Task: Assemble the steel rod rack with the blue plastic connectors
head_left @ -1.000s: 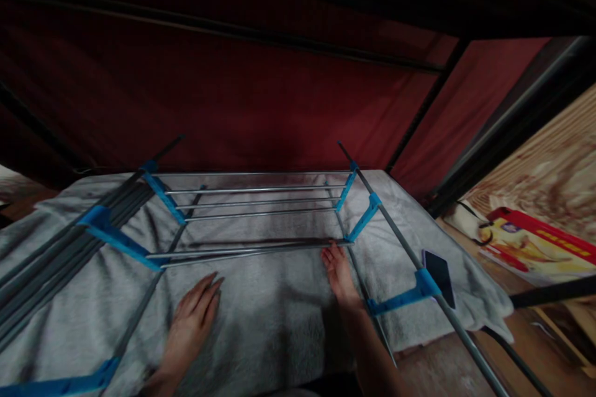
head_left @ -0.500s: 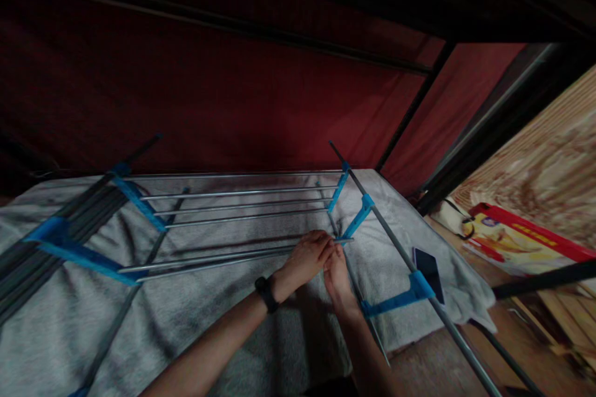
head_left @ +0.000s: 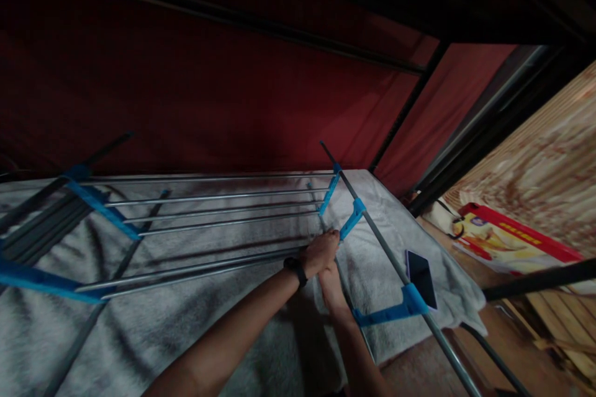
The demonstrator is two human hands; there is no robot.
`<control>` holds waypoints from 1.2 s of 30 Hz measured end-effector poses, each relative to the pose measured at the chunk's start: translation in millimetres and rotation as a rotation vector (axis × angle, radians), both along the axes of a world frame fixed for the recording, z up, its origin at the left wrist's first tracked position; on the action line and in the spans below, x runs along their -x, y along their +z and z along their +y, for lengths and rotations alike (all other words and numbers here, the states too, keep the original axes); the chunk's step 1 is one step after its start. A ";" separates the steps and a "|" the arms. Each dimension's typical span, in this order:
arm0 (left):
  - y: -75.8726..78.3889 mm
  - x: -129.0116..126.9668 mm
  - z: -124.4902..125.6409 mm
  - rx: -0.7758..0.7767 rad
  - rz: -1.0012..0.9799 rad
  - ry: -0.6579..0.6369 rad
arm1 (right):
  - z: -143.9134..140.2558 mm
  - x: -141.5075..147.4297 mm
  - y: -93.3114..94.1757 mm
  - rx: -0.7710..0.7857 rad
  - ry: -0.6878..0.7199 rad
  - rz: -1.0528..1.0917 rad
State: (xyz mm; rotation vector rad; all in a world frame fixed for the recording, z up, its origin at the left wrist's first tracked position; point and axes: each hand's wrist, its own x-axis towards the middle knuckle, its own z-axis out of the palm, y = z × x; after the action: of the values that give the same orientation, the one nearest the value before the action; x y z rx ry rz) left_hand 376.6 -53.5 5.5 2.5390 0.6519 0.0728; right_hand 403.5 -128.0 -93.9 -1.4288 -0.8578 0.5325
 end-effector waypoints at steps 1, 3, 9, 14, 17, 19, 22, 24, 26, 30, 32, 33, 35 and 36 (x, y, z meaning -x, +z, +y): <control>0.4 0.2 1.4 -0.001 0.010 -0.006 | -2.0 -2.8 -2.8 0.009 -0.012 -0.011; 1.1 1.9 2.2 -0.005 0.027 -0.018 | -6.9 -7.9 -5.6 0.017 -0.039 -0.024; 3.5 6.4 -0.9 -0.039 0.053 -0.022 | -25.8 -28.7 1.5 0.148 -0.186 -0.180; 6.1 4.4 -2.7 -0.067 0.071 -0.008 | -22.5 -46.9 8.1 0.146 -0.308 -0.209; 7.3 1.8 -3.2 -0.085 0.083 0.015 | -11.4 -50.6 12.9 0.150 -0.247 -0.244; 8.0 0.9 -3.3 -0.095 0.089 0.020 | -5.5 -52.6 15.7 0.169 -0.242 -0.259; 8.8 0.8 -3.0 -0.103 0.097 0.016 | -1.7 -57.1 18.6 0.206 -0.259 -0.272; 9.0 1.0 -2.9 -0.106 0.100 0.018 | -1.5 -59.5 20.5 0.233 -0.267 -0.288; 9.1 0.9 -2.8 -0.109 0.103 0.020 | -1.8 -60.4 22.9 0.246 -0.264 -0.314; 9.0 0.3 -3.2 -0.115 0.100 0.017 | -1.9 -59.2 27.9 0.242 -0.258 -0.354; 8.7 -0.1 -3.3 -0.120 0.098 0.013 | -1.6 -58.8 29.0 0.236 -0.257 -0.355; 8.5 -0.2 -3.3 -0.122 0.098 0.011 | -1.4 -58.9 29.1 0.232 -0.254 -0.353; 7.9 -0.5 -3.0 -0.123 0.100 0.006 | -1.0 -59.4 28.6 0.219 -0.246 -0.343; 7.4 -0.7 -2.7 -0.123 0.100 0.003 | -0.6 -59.8 28.1 0.211 -0.245 -0.338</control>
State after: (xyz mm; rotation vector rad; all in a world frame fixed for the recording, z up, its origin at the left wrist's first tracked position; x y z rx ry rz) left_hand 377.3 -56.2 13.0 2.6740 0.7098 -0.0142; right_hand 463.3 -128.7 -65.8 -1.8227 -0.8927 0.2002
